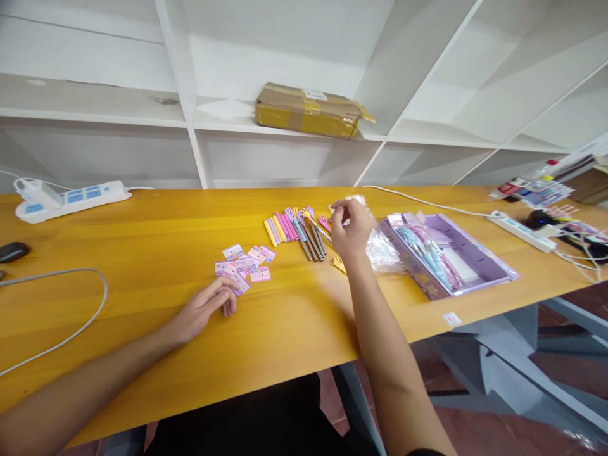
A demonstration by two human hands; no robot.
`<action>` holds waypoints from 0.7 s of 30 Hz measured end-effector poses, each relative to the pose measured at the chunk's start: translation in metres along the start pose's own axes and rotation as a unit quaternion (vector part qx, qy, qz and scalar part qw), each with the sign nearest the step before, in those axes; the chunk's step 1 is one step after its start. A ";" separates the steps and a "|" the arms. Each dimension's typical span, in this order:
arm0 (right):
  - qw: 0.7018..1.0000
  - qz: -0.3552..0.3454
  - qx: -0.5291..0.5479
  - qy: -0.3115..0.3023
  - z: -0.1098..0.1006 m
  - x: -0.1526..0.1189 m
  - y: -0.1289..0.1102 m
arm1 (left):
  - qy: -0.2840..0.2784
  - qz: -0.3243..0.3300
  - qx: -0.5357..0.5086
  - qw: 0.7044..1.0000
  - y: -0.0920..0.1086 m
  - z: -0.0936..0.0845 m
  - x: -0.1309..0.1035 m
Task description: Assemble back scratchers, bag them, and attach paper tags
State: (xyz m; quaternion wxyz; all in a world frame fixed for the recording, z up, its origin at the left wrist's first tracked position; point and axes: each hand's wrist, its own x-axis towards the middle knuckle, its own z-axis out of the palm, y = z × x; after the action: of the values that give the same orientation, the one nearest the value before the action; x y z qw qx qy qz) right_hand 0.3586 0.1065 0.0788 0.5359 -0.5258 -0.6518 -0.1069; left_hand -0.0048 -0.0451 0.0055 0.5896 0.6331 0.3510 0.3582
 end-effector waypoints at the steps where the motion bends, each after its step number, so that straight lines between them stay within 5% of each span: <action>1: 1.000 0.016 0.003 0.014 0.007 -0.008 0.007 | -0.008 -0.003 0.002 1.000 0.002 0.000 -0.001; 5: 0.994 0.107 -0.006 -0.008 0.014 -0.024 0.039 | -0.054 -0.015 0.030 0.998 0.009 -0.001 -0.002; 10: 0.984 0.162 -0.059 -0.051 0.006 -0.020 0.065 | -0.036 -0.005 0.111 0.993 0.005 -0.002 -0.001; 13: 0.979 0.156 -0.077 -0.110 0.006 -0.018 0.072 | -0.043 0.008 0.171 0.984 0.000 -0.002 -0.001; 17: 0.952 0.086 -0.106 -0.273 0.015 -0.023 0.076 | -0.066 0.025 0.180 0.981 -0.001 -0.002 0.000; 21: 0.940 0.063 -0.126 -0.312 0.025 -0.030 0.080 | -0.065 0.041 0.178 0.981 0.000 -0.001 0.001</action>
State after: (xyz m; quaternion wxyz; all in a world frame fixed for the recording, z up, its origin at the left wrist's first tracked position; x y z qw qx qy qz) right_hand 0.4035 0.1410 0.0105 0.2406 -0.6362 -0.7329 0.0148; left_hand -0.0050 -0.0434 0.0054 0.4741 0.7636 0.3435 0.2723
